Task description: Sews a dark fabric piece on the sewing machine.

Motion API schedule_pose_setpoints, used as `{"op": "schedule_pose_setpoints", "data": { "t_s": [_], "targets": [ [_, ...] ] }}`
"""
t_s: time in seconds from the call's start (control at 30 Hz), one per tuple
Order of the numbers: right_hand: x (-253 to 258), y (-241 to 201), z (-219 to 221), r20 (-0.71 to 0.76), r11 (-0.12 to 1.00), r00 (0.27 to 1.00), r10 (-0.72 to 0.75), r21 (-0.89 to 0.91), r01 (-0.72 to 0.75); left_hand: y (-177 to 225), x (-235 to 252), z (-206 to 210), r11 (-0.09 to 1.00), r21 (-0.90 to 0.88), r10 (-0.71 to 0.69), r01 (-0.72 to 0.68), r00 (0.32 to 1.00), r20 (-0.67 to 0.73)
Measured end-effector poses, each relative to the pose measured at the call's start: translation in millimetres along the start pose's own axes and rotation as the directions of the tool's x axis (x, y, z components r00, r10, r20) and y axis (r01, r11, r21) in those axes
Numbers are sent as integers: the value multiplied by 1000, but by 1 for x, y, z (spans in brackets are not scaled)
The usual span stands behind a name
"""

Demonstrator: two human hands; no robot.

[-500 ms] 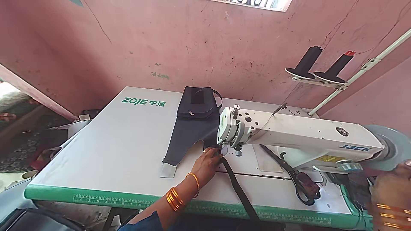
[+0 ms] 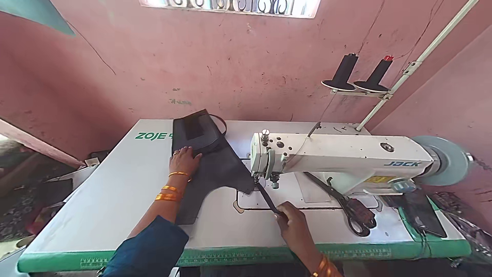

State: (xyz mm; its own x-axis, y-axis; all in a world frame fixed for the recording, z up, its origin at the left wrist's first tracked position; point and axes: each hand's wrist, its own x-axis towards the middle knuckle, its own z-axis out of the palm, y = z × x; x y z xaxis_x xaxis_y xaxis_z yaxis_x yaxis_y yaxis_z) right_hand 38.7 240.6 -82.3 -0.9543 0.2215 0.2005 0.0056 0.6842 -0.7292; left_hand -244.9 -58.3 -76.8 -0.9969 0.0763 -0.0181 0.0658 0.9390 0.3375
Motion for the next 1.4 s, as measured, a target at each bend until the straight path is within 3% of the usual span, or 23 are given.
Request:
{"op": "schedule_pose_setpoints", "data": {
  "t_s": [0.07,0.1,0.2,0.27,0.33,0.37,0.4,0.43,0.5,0.57,0.63,0.73,0.8,0.83,0.9,0.97,1.0,1.07,1.13,1.23,1.33,1.4],
  "targets": [
    [-17,12,-53,177,944,963,202,227,-240,-35,-54,-3,998,46,-27,32,994,-109],
    [-29,18,-83,232,916,934,270,236,-324,-50,-84,-2,997,65,-18,30,985,-170],
    [-56,34,-165,223,928,901,372,-123,-352,-72,-155,6,995,89,0,33,941,-339],
    [-54,24,-182,158,900,935,318,-362,-245,-56,-175,3,1000,-14,15,-21,937,-350],
    [-29,15,-147,10,930,999,-34,-365,35,-11,-174,4,952,-47,254,-303,865,-433],
    [-6,11,-116,-83,923,976,-203,-350,162,19,-170,11,879,-62,398,-473,800,-449],
    [18,3,-85,-115,926,954,-275,-300,231,49,-165,19,776,-105,538,-622,739,-406],
    [38,-6,-57,-72,945,966,-248,-236,225,75,-159,31,663,-151,666,-733,670,-328],
    [75,-21,-12,95,964,994,-56,-254,79,105,-141,56,491,-109,841,-865,503,-200],
    [105,-24,15,206,942,967,153,-326,-80,112,-123,72,343,25,915,-939,328,-234],
    [114,-25,23,157,957,966,205,-238,-164,109,-115,75,295,57,912,-954,263,-315],
    [108,-34,14,235,946,933,273,-240,-216,109,-121,80,434,-98,762,-896,423,-490],
    [90,-41,10,336,941,891,306,-247,-230,113,-130,81,501,-167,699,-849,511,-500],
    [77,-38,12,325,956,903,283,-174,-237,115,-134,82,522,-168,696,-836,531,-483],
    [44,-29,26,156,991,979,130,-32,-127,115,-143,86,548,-112,733,-829,540,-414],
    [23,-26,36,22,991,998,-65,-118,67,116,-151,87,556,-60,763,-829,538,-358],
    [18,-27,39,21,971,992,-127,-203,128,116,-153,86,559,-63,765,-826,544,-345],
    [13,-34,37,134,935,986,-98,-328,137,116,-157,84,570,-115,746,-813,571,-343],
    [13,-44,27,274,957,960,54,-289,29,118,-163,80,587,-162,729,-793,605,-320],
    [5,-46,12,325,978,923,206,-27,-208,120,-165,82,575,-90,761,-813,572,-307],
    [-11,-59,-4,445,844,850,281,307,-439,119,-157,89,565,-76,747,-822,548,-376],
    [-20,-71,-15,549,760,800,243,406,-509,120,-154,91,552,-96,737,-829,538,-409]
  ]
}}
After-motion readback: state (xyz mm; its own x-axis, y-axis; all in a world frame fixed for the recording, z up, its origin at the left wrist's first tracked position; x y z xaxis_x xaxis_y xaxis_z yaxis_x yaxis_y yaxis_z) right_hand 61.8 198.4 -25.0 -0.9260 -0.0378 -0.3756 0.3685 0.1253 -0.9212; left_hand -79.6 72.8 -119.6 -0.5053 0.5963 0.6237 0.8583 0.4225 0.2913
